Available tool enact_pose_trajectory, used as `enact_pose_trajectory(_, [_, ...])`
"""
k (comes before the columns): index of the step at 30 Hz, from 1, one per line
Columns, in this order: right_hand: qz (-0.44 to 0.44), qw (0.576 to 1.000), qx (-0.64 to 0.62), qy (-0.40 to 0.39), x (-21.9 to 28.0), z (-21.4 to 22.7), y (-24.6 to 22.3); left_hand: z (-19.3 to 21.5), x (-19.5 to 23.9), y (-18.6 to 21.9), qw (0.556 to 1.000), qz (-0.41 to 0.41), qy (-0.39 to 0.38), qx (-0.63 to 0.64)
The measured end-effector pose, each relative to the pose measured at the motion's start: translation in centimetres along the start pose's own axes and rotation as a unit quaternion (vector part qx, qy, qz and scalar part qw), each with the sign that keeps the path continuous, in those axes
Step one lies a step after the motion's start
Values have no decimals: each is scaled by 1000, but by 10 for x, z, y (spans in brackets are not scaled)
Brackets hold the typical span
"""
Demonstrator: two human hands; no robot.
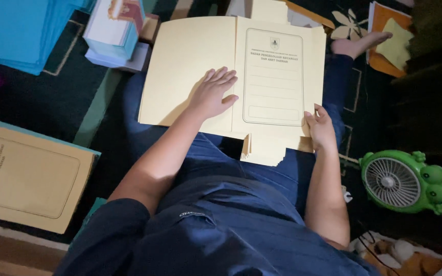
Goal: Folding the flaps of yellow paper folders and stacking them neatly on the floor.
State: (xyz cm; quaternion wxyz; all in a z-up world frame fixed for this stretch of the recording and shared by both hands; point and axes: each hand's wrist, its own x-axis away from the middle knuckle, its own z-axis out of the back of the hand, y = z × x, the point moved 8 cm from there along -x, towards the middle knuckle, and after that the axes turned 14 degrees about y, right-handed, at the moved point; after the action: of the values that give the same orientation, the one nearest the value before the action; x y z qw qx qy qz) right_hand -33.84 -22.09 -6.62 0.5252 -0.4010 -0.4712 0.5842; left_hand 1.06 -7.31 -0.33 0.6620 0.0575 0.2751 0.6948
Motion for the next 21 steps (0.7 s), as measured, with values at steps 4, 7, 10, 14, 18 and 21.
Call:
enact_pose_trajectory(4, [-17,999,-25,35,3,-2,1,0,0,0,1000,-3,1,-2])
enact_pose_trajectory(7, [-22,997,-36,57,5,1,1,-3,0,-1,1000,-3,3,13])
enact_pose_trajectory(10, [-8,996,-22,89,10,8,-3,-3,1,0,999,-23,27,-6])
enact_pose_trajectory(14, [-8,992,-6,122,22,5,-23,-1,-2,-2,1000,-8,26,7])
enact_pose_trajectory(18, [33,979,24,198,39,12,-42,-1,-1,-2,1000,-2,21,7])
enact_pose_trajectory(21, [251,893,288,237,62,26,-74,0,-1,0,1000,-1,13,-6])
